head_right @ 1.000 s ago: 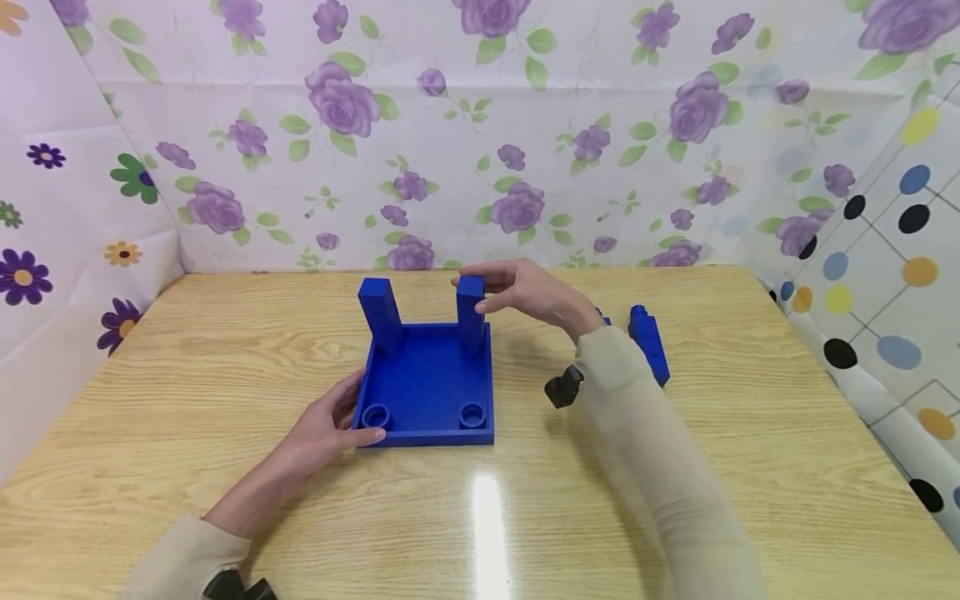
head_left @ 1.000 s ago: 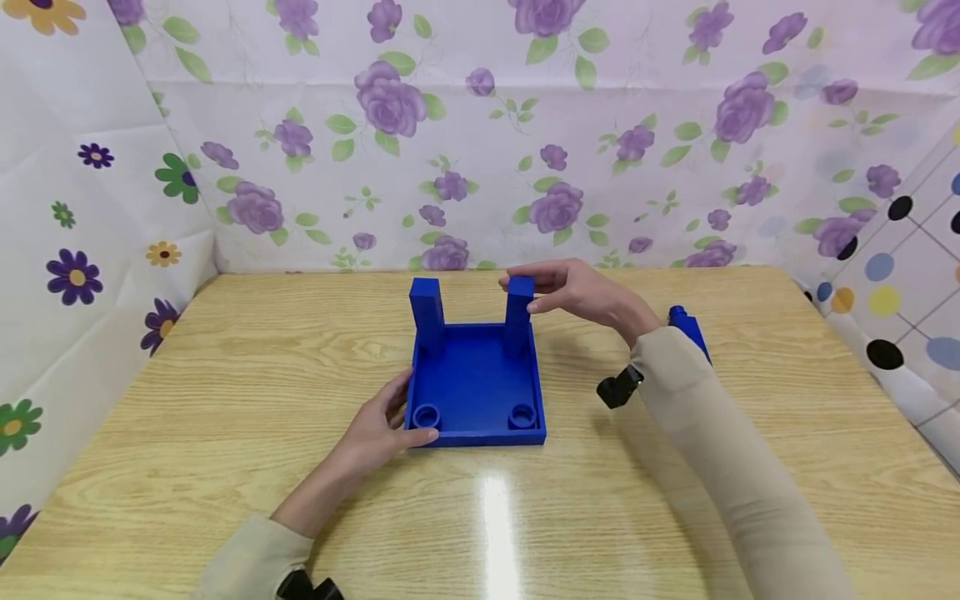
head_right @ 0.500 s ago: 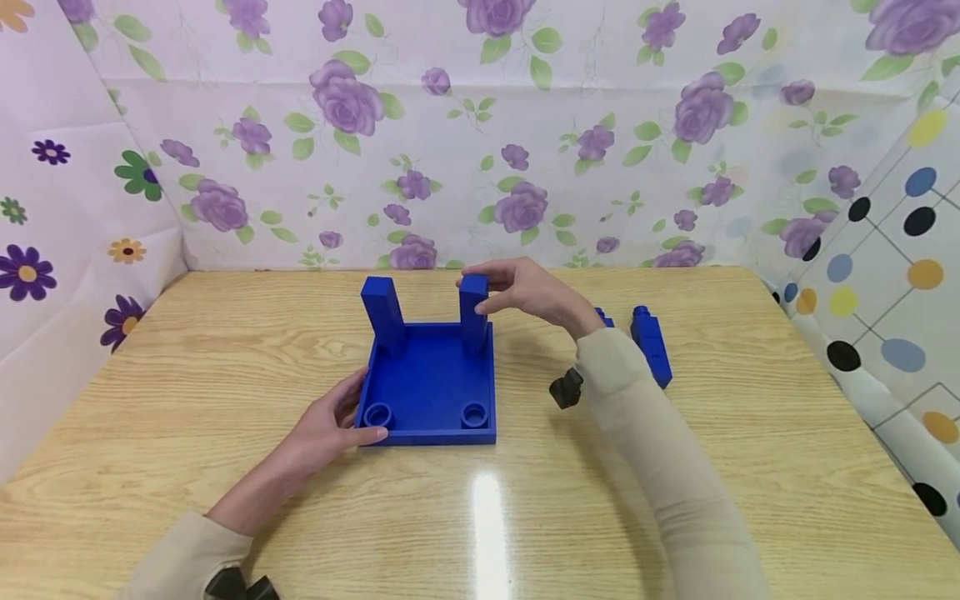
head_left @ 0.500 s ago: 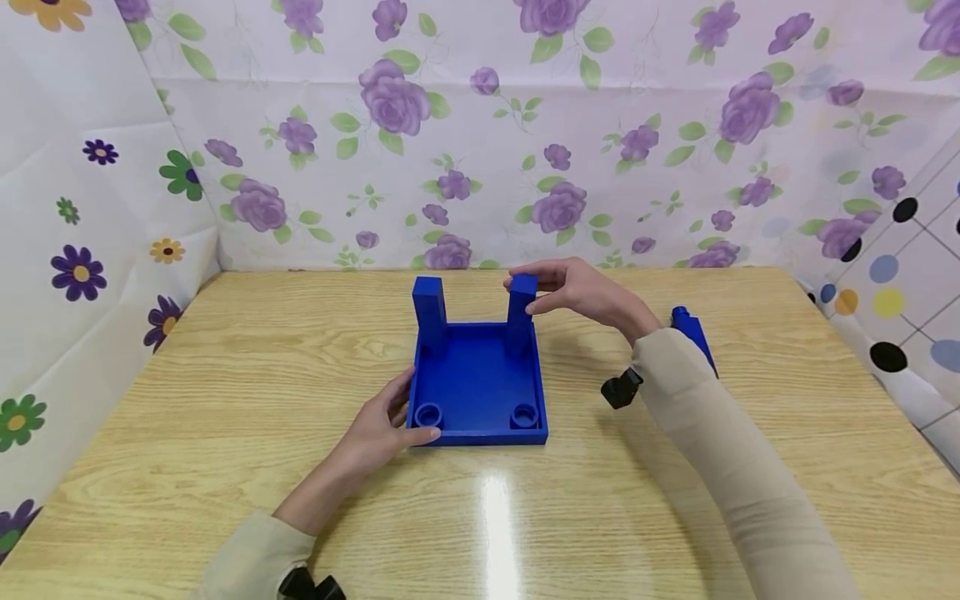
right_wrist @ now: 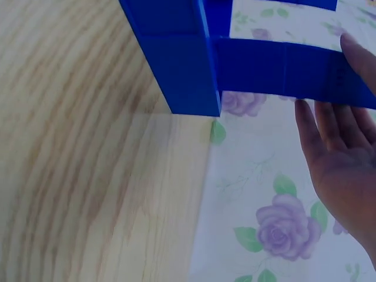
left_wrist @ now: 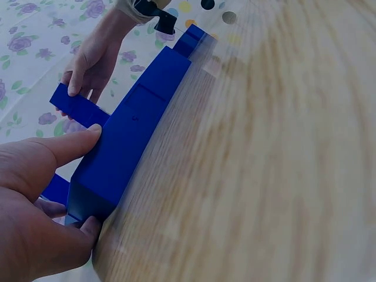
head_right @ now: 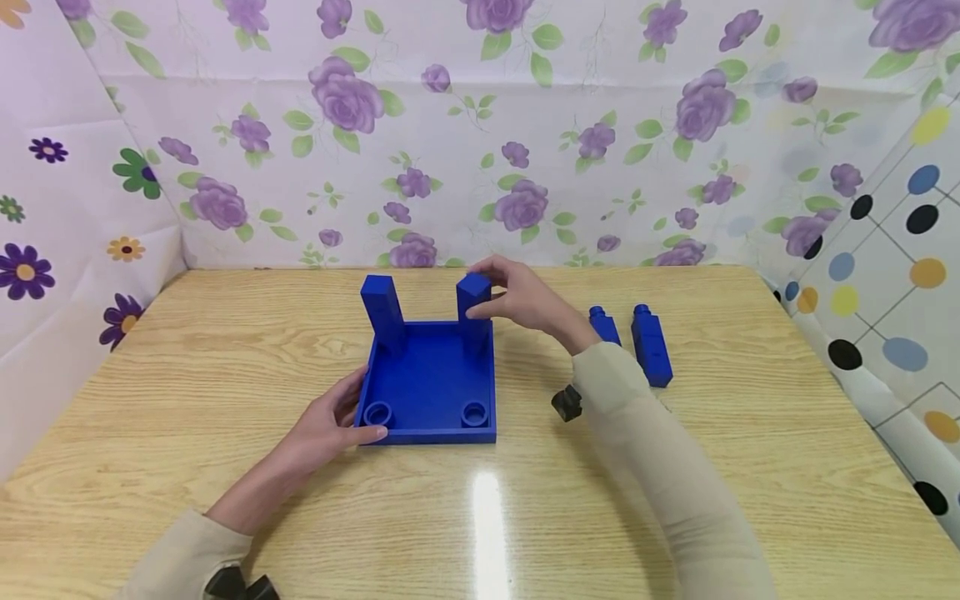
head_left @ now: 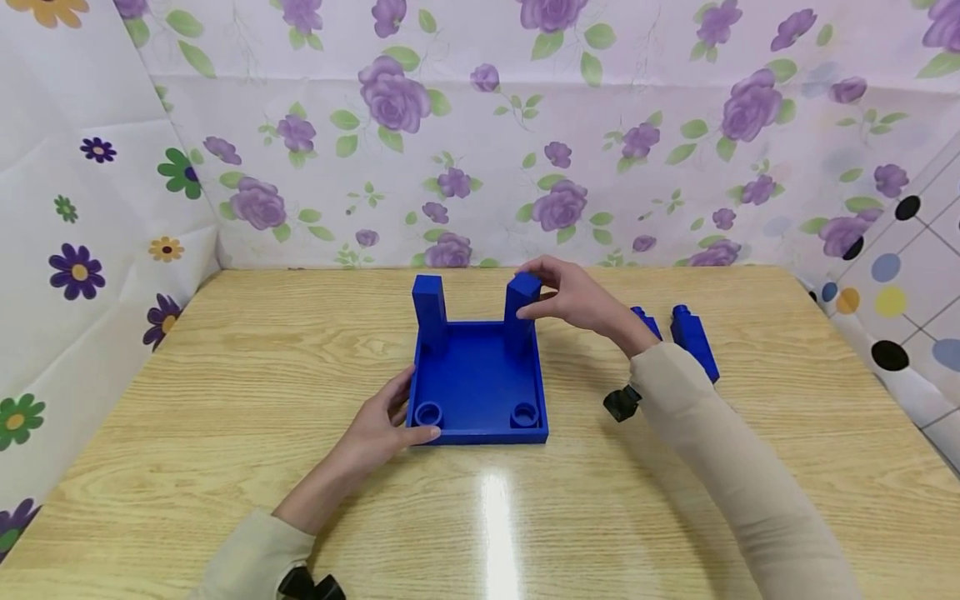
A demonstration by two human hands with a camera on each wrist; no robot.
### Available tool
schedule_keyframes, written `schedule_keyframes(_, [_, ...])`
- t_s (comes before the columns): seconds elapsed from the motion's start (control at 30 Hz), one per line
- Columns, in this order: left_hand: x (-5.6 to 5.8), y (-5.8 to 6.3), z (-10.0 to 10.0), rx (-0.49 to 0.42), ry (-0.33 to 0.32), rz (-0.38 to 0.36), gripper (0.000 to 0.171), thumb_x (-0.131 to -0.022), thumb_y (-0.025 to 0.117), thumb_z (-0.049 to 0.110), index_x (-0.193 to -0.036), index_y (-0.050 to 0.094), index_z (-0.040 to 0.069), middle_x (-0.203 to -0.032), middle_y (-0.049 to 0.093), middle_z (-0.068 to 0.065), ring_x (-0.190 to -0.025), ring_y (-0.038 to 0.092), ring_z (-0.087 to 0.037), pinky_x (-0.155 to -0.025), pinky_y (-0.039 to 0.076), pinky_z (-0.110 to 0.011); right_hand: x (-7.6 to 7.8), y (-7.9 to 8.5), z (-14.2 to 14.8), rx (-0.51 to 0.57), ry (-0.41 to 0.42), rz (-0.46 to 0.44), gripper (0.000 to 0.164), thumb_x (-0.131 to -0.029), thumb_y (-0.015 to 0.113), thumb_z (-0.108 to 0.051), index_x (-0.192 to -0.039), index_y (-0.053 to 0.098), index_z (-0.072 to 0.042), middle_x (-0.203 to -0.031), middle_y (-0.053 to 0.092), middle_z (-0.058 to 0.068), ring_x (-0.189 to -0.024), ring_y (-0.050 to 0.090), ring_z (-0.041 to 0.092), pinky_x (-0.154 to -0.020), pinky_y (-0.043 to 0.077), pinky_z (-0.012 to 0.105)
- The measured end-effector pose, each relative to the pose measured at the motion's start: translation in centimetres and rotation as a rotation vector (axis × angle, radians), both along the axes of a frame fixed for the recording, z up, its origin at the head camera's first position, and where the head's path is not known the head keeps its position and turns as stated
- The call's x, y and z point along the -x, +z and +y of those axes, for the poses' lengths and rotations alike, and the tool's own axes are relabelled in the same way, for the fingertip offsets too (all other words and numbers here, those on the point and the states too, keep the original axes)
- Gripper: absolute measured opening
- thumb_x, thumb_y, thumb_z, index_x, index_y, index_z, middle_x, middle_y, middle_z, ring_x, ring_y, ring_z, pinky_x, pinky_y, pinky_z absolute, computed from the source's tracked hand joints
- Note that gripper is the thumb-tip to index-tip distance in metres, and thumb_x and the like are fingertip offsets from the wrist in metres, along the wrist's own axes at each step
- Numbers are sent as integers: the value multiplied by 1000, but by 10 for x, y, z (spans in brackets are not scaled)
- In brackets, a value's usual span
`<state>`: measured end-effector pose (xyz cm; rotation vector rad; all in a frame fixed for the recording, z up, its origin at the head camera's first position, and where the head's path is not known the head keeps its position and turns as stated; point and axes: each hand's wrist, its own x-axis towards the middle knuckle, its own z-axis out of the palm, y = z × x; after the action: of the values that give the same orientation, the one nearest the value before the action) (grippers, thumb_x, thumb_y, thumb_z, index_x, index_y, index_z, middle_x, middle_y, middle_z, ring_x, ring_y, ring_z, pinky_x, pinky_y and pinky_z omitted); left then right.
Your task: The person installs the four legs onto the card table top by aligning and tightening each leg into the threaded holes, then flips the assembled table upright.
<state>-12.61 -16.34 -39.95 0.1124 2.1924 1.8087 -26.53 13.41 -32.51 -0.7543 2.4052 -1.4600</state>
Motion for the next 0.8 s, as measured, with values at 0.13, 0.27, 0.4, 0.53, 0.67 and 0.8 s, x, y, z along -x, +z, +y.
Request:
schedule_keyframes(0.13, [0, 0, -1, -4, -2, 6, 95, -82, 77, 4, -155, 16, 5, -155, 22, -22, -141, 22, -37, -111, 28, -45, -4, -2, -5, -16, -53, 62, 50, -82, 79, -13, -123, 52, -1, -115, 57, 13, -108, 56, 26, -99, 45, 40])
schedule_keyframes(0.27, [0, 1, -2, -13, -16, 14, 95, -83, 76, 5, -155, 14, 4, -154, 23, -23, -141, 23, -37, -112, 26, -45, -8, -5, -10, -55, -151, 102, 51, -80, 82, -21, -118, 52, -4, -111, 58, 11, -103, 57, 25, -88, 50, 39])
schedule_keyframes(0.4, [0, 2, -2, -14, -23, 20, 95, -84, 76, 6, -155, 13, 5, -154, 22, -23, -141, 22, -37, -112, 26, -46, -12, -8, -14, -82, -238, 146, 52, -78, 83, -26, -114, 52, -5, -110, 60, 11, -101, 58, 24, -78, 51, 38])
schedule_keyframes(0.53, [0, 1, -2, -19, -23, 22, 94, -83, 75, 5, -155, 13, 4, -155, 22, -22, -141, 22, -37, -112, 26, -46, -15, -12, -19, -87, -306, 183, 52, -77, 84, -29, -110, 51, -5, -107, 61, 12, -97, 59, 25, -75, 53, 39])
schedule_keyframes(0.67, [1, 1, -2, -18, -20, 21, 94, -83, 75, 3, -155, 14, 4, -155, 21, -23, -141, 22, -38, -111, 28, -45, -19, -13, -24, -81, -347, 219, 51, -76, 85, -28, -105, 50, -4, -101, 62, 14, -92, 61, 25, -76, 54, 40])
schedule_keyframes(0.8, [0, 1, -2, -10, -18, 20, 94, -83, 75, 3, -155, 14, 4, -155, 21, -23, -141, 22, -38, -111, 28, -45, -22, -14, -27, -66, -370, 254, 50, -76, 85, -25, -103, 49, -3, -97, 63, 15, -88, 62, 26, -77, 53, 40])
